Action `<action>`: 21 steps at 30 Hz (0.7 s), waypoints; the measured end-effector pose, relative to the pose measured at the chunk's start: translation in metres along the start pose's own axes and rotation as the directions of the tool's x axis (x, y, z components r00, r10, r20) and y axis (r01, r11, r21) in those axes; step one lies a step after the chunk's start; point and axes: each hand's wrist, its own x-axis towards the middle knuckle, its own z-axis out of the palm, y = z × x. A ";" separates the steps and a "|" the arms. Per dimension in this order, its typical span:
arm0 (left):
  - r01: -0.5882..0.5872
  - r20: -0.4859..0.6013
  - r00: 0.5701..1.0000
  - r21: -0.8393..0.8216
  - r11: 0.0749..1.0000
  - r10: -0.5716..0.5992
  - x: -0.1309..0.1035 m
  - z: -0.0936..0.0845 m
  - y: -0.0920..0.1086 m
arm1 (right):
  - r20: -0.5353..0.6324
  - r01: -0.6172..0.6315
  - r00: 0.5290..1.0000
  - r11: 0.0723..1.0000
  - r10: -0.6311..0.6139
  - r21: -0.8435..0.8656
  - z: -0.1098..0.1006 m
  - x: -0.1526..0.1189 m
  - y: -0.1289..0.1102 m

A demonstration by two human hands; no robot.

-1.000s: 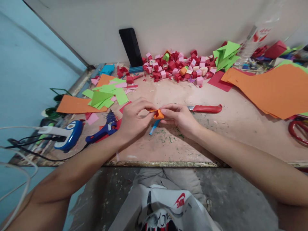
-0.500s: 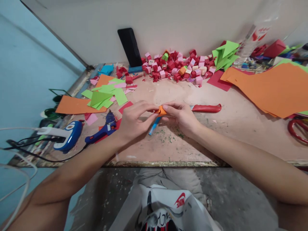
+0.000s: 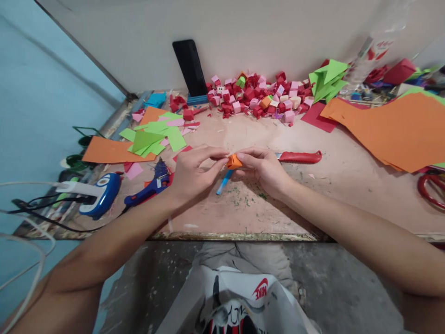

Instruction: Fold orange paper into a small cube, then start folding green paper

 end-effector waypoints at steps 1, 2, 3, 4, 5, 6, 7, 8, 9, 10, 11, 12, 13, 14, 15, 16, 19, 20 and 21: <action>-0.004 -0.002 1.000 -0.006 1.000 0.004 0.000 0.001 -0.001 | 0.009 -0.005 1.000 1.000 0.005 -0.004 0.000 0.000 0.000; -0.009 -0.001 1.000 -0.014 1.000 0.009 0.000 0.001 -0.002 | 0.017 -0.010 1.000 1.000 0.010 -0.007 0.000 0.000 0.000; -0.016 0.003 1.000 -0.021 1.000 0.016 0.000 0.001 -0.003 | 0.025 -0.015 1.000 1.000 0.015 -0.008 0.000 0.000 0.000; -0.021 0.009 1.000 -0.026 0.999 0.021 0.000 0.002 -0.003 | 0.035 -0.019 0.999 1.000 0.019 -0.008 0.000 -0.001 0.000; -0.024 0.017 1.000 -0.027 0.999 0.025 0.000 0.002 -0.004 | 0.045 -0.023 0.999 1.000 0.023 -0.008 0.000 -0.001 0.001; -0.026 0.026 0.999 -0.025 0.999 0.026 0.000 0.002 -0.005 | 0.053 -0.026 0.998 1.000 0.027 -0.009 0.000 -0.001 0.001; -0.023 0.035 0.999 -0.020 1.000 0.024 0.001 0.002 -0.005 | 0.060 -0.030 0.998 0.999 0.030 -0.012 0.000 -0.001 0.001; -0.017 0.043 0.999 -0.011 1.000 0.017 0.001 0.002 -0.005 | 0.067 -0.034 0.997 0.999 0.035 -0.017 0.000 -0.002 0.001; -0.006 0.050 0.999 -0.002 1.000 0.006 0.001 0.002 -0.006 | 0.074 -0.037 0.997 0.999 0.039 -0.023 0.000 -0.002 0.001; 0.005 0.059 0.998 0.006 1.000 -0.005 0.002 0.002 -0.006 | 0.078 -0.041 0.996 0.999 0.044 -0.030 0.000 -0.002 0.001; 0.015 0.070 0.997 0.013 1.000 -0.016 0.002 0.001 -0.006 | 0.080 -0.045 0.996 0.998 0.048 -0.035 0.001 -0.002 0.001; 0.024 0.084 0.996 0.016 1.000 -0.025 0.002 0.001 -0.006 | 0.081 -0.047 0.995 0.998 0.050 -0.039 0.001 -0.003 0.001; 0.029 0.102 0.994 0.016 0.999 -0.030 0.002 0.000 -0.006 | 0.080 -0.046 0.996 0.998 0.049 -0.044 0.001 -0.003 0.001; 0.033 0.122 0.992 0.014 0.999 -0.035 0.002 0.000 -0.006 | 0.077 -0.042 0.996 0.998 0.046 -0.052 0.001 -0.003 0.001; 0.039 0.142 0.989 0.014 0.999 -0.041 0.002 0.000 -0.006 | 0.075 -0.037 0.996 0.997 0.042 -0.061 0.001 -0.003 0.001; 0.045 0.156 0.987 0.016 0.999 -0.047 0.002 0.000 -0.006 | 0.076 -0.033 0.996 0.997 0.038 -0.073 0.002 -0.004 0.001; 0.053 0.171 0.983 0.041 0.998 -0.060 0.002 0.000 -0.007 | 0.084 -0.019 0.996 0.994 0.029 -0.110 0.003 -0.004 0.003; 0.051 0.173 0.983 0.056 0.997 -0.060 0.002 0.000 -0.007 | 0.087 -0.016 0.996 0.993 0.026 -0.118 0.003 -0.004 0.003; 0.048 0.178 0.982 0.074 0.996 -0.060 0.001 0.001 -0.008 | 0.088 -0.011 0.996 0.993 0.022 -0.121 0.003 -0.004 0.004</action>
